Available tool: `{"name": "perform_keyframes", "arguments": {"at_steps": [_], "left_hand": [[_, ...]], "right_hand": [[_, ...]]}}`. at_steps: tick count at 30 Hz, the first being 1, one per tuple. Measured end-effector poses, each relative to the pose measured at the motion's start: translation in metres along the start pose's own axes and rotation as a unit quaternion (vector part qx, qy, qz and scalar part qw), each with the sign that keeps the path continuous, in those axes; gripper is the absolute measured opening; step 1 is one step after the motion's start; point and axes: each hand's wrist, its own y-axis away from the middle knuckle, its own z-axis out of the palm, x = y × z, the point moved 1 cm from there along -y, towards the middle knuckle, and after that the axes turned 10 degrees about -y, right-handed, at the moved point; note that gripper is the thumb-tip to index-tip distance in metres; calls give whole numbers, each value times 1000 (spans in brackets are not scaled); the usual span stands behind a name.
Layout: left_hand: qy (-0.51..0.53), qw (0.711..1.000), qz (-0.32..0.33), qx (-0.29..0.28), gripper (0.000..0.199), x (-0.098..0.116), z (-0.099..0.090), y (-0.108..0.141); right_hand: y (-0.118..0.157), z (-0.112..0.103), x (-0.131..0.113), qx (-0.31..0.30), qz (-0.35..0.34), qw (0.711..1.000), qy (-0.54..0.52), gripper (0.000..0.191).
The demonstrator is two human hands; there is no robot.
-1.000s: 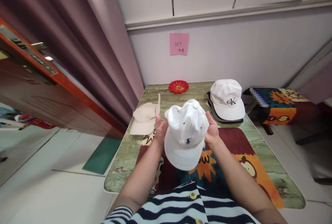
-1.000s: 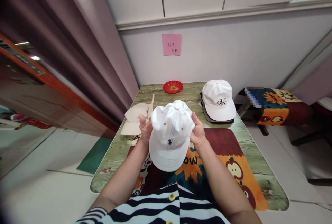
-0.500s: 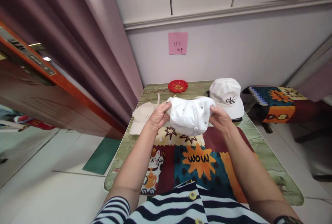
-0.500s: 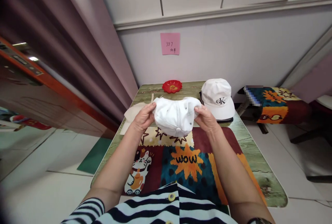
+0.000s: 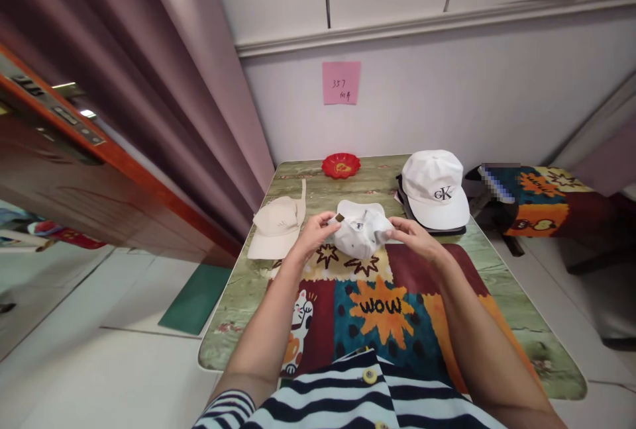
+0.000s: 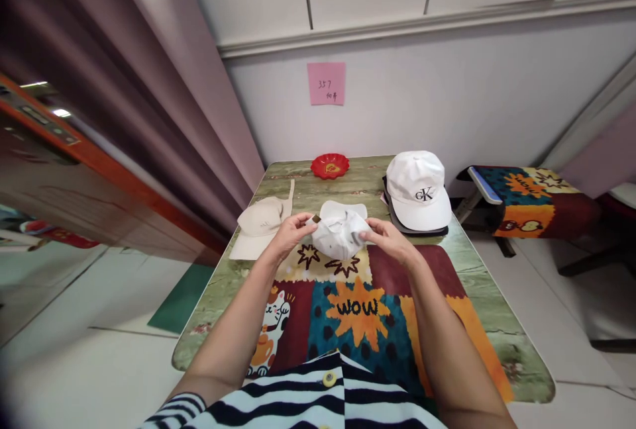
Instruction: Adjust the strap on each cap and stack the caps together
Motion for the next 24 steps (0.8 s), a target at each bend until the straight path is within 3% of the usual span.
{"name": "perform_keyframes", "arguments": {"at_steps": [2,6,9,11,15,20,24], "left_hand": [[-15,1000,7,-10,31,4,4,3],[-58,998,25,-3,41,7,10,5],[-96,994,46,12,37,7,13,6],[-167,981,83,52,28,9,13,6],[-359,904,197,122,15,15,14,6],[-499,804,283,159,9,12,21,6],[-536,769,308,161,14,8,24,6]], "right_hand": [[1,3,-10,2,7,999,50,46],[-6,8,-14,73,8,982,172,43],[-11,14,-12,113,-40,985,126,31],[-13,17,-16,129,-60,989,49,25],[-10,24,-40,90,-37,992,-75,34],[-5,31,-59,58,-40,996,-50,38],[-9,38,-48,64,-50,997,-12,32]]}}
